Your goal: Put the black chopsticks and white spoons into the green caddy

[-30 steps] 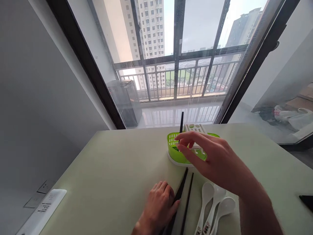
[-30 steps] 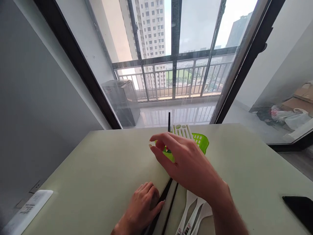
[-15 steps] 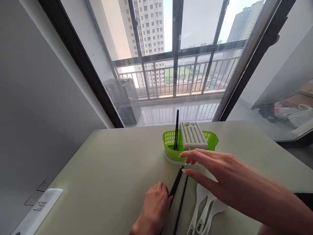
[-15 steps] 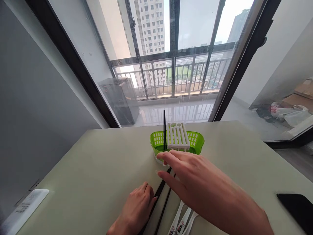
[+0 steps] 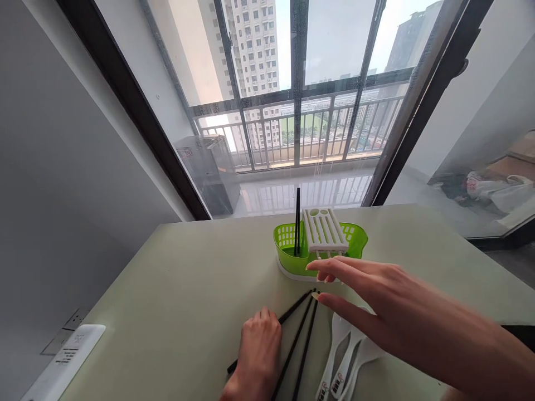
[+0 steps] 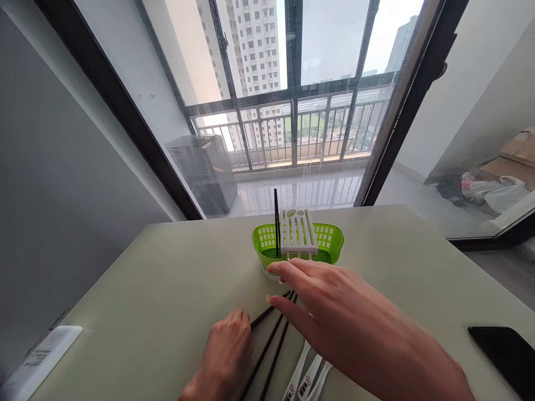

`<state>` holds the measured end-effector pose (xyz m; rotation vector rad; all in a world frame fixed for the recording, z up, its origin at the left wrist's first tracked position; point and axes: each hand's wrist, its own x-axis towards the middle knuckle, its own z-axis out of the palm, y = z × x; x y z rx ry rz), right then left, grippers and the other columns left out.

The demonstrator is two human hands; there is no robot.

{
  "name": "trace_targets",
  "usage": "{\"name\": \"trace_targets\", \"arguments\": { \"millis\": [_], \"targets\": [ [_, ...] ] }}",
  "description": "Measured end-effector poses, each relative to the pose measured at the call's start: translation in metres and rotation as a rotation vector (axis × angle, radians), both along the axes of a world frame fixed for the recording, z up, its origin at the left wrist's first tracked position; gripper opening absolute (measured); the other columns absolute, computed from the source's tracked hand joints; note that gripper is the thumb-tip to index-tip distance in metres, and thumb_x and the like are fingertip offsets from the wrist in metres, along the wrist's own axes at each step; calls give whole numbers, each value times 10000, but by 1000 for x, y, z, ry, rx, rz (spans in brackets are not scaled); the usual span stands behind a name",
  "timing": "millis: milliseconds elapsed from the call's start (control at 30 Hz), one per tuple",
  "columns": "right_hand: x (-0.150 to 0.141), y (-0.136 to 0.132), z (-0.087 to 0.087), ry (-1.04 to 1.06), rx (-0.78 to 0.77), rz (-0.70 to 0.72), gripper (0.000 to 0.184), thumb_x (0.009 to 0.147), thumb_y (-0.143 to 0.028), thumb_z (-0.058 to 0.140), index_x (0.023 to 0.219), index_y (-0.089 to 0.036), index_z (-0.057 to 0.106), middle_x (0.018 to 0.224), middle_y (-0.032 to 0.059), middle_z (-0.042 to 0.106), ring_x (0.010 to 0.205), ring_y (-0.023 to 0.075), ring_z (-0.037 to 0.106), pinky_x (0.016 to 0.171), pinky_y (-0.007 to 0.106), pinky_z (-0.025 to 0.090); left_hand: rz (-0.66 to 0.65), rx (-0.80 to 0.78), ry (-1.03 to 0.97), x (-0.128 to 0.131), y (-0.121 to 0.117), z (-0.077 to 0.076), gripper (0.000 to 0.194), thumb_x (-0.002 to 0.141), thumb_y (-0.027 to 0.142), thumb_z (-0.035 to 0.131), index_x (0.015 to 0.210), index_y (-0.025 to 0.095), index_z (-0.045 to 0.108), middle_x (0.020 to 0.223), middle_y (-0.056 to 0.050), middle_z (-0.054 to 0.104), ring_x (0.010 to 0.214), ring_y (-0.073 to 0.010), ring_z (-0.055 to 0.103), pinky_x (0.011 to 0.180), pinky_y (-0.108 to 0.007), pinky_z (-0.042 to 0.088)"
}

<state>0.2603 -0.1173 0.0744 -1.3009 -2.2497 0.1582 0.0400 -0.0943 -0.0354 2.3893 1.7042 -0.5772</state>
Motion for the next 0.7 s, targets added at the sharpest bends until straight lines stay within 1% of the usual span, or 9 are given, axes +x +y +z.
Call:
{"name": "trace_targets", "arguments": {
  "millis": [100,167,267,333,400,467,533,600,700],
  "targets": [
    [1,0,0,-1,17,2,278,1029,-328,519,1269,-242,629,1208,58,760,1040,242,757,823,359,651,3,-13,47,2,2,5,441,846,-91,402,1057,113,731,1034,-172,740,991,-278,731,812,-353,586],
    [1,0,-1,1,21,-1,281,1028,-320,515,1268,-238,636,1201,58,763,1033,242,761,836,367,649,2,-28,49,-2,3,10,435,849,-90,402,1046,123,726,1035,-166,744,981,-273,736,808,-344,582],
    [1,1,0,11,26,-13,274,1022,-324,524,1243,-232,659,1181,59,770,1014,247,765,834,376,646,5,-16,-24,-16,3,20,412,873,-52,383,1016,149,714,1023,-131,749,931,-264,743,788,-336,569],
    [0,1,3,22,23,-20,268,1018,-333,535,1224,-231,672,1173,65,770,1002,251,765,825,376,644,6,31,-204,-27,3,25,366,929,26,381,1014,177,704,995,-94,757,887,-243,744,781,-318,560],
    [-2,3,7,35,10,-28,274,1021,-338,533,1231,-230,672,1172,75,767,998,253,762,825,376,638,-1,83,-512,-35,3,28,294,986,148,419,1052,209,698,1007,-62,769,898,-215,747,813,-294,564],
    [-5,6,11,53,1,-34,289,1027,-347,528,1259,-234,658,1176,84,760,1003,253,754,833,376,630,14,109,-848,-38,4,26,224,995,256,498,1097,230,695,1048,-38,780,932,-194,755,858,-279,583],
    [-9,9,14,81,2,-42,302,1032,-353,521,1289,-243,636,1187,88,750,1015,249,745,839,370,623,62,112,-1103,-37,5,20,194,967,305,583,1105,238,701,1047,-20,792,921,-189,770,873,-286,609],
    [-13,11,15,109,3,-47,306,1032,-360,526,1301,-249,623,1207,90,736,1021,244,739,836,363,619,108,115,-1254,-33,6,14,183,944,316,636,1090,238,714,1010,-11,802,888,-193,782,862,-301,630],
    [-20,14,15,118,-21,-36,288,1024,-343,548,1284,-255,632,1224,85,727,1020,239,739,817,351,617,119,138,-1337,-29,7,7,169,938,307,660,1068,229,735,1011,-13,808,892,-192,786,866,-297,634]
  ]
}}
